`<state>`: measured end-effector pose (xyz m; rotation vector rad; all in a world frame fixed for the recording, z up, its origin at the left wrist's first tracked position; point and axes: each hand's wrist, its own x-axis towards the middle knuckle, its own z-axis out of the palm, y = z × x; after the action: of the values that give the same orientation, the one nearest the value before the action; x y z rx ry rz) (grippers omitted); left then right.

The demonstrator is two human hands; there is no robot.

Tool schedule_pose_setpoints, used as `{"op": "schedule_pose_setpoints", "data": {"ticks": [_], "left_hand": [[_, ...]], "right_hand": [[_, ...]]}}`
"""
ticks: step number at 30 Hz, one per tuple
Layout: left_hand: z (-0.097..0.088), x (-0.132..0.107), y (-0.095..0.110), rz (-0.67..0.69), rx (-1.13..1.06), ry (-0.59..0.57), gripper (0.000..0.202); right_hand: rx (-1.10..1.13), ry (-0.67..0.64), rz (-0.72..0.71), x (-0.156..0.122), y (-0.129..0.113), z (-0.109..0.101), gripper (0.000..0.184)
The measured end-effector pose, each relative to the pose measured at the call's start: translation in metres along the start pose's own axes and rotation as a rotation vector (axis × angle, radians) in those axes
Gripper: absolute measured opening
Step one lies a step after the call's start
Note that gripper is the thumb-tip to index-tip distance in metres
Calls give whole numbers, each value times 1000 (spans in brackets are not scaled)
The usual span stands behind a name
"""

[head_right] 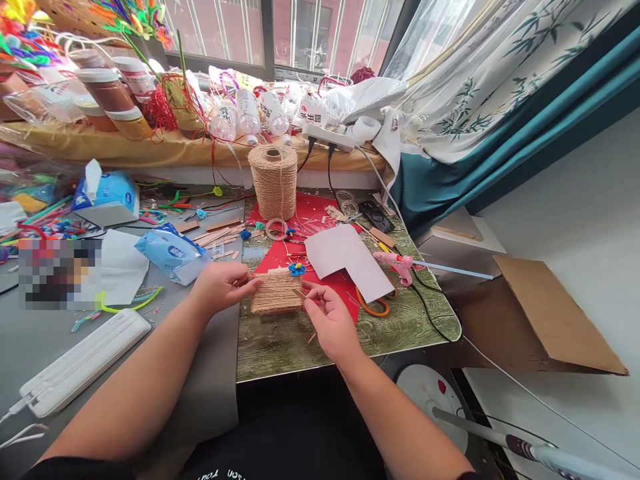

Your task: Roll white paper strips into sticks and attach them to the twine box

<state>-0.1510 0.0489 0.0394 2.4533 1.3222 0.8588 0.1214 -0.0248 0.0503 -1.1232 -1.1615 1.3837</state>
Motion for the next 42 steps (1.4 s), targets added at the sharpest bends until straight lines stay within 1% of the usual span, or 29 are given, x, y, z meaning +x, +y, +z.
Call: {"op": "schedule_pose_setpoints", "data": {"ticks": [5, 6, 7, 8, 9, 10, 11, 13, 15, 16, 18, 20, 22, 23, 25, 29, 31, 33, 35, 38, 42], "left_hand": [[-6, 0, 7, -173, -165, 171, 40], [-7, 0, 9, -192, -200, 183, 37], [-8, 0, 10, -196, -233, 172, 33], [-9, 1, 11, -185, -262, 136, 29], [-11, 1, 11, -160, -284, 80, 26], [-12, 1, 12, -126, -295, 15, 27], [-13, 1, 11, -87, -290, -48, 35], [-15, 1, 11, -14, -244, -137, 55], [-15, 0, 12, 52, -183, -153, 64], [-15, 0, 12, 86, -158, -140, 62], [-15, -1, 14, 147, -126, -103, 51], [-16, -2, 16, 180, -111, -81, 38], [-17, -2, 17, 168, -102, -76, 31], [-18, -2, 18, 148, -98, -80, 32], [-20, -1, 17, 98, -97, -114, 42], [-23, 0, 14, 35, -111, -231, 81], [-23, 0, 13, 29, -106, -269, 88], [-23, 0, 13, 18, -103, -295, 88], [-23, 1, 13, 4, -106, -306, 86], [-24, 1, 14, -4, -125, -310, 84], [-24, 0, 13, -1, -129, -300, 83]], "right_hand": [[-84, 125, -53, 2, 6, -8, 16], [-103, 146, -61, 2, 6, -10, 17], [-119, 157, -72, 2, 4, -11, 20], [-137, 156, -86, 3, 2, -12, 24], [-161, 146, -105, 3, -1, -13, 30], [-197, 121, -125, 4, -4, -14, 33], [-246, 79, -144, 5, -7, -15, 34], [-353, -19, -169, 8, -12, -17, 26], [-417, -78, -171, 12, -16, -20, 19], [-421, -85, -158, 14, -17, -20, 17], [-394, -72, -132, 18, -21, -20, 15], [-365, -65, -141, 22, -26, -17, 18], [-374, -72, -192, 25, -33, -11, 28], [-392, -82, -221, 27, -36, -7, 33], [-440, -117, -261, 30, -42, 2, 37], [-516, -150, -330, 42, -49, 18, 30], [-574, -175, -377, 53, -53, 22, 23], [-626, -232, -408, 68, -56, 24, 18], [-636, -296, -397, 83, -59, 24, 18], [-609, -371, -318, 100, -61, 24, 20], [-572, -411, -221, 108, -59, 25, 24]]}}
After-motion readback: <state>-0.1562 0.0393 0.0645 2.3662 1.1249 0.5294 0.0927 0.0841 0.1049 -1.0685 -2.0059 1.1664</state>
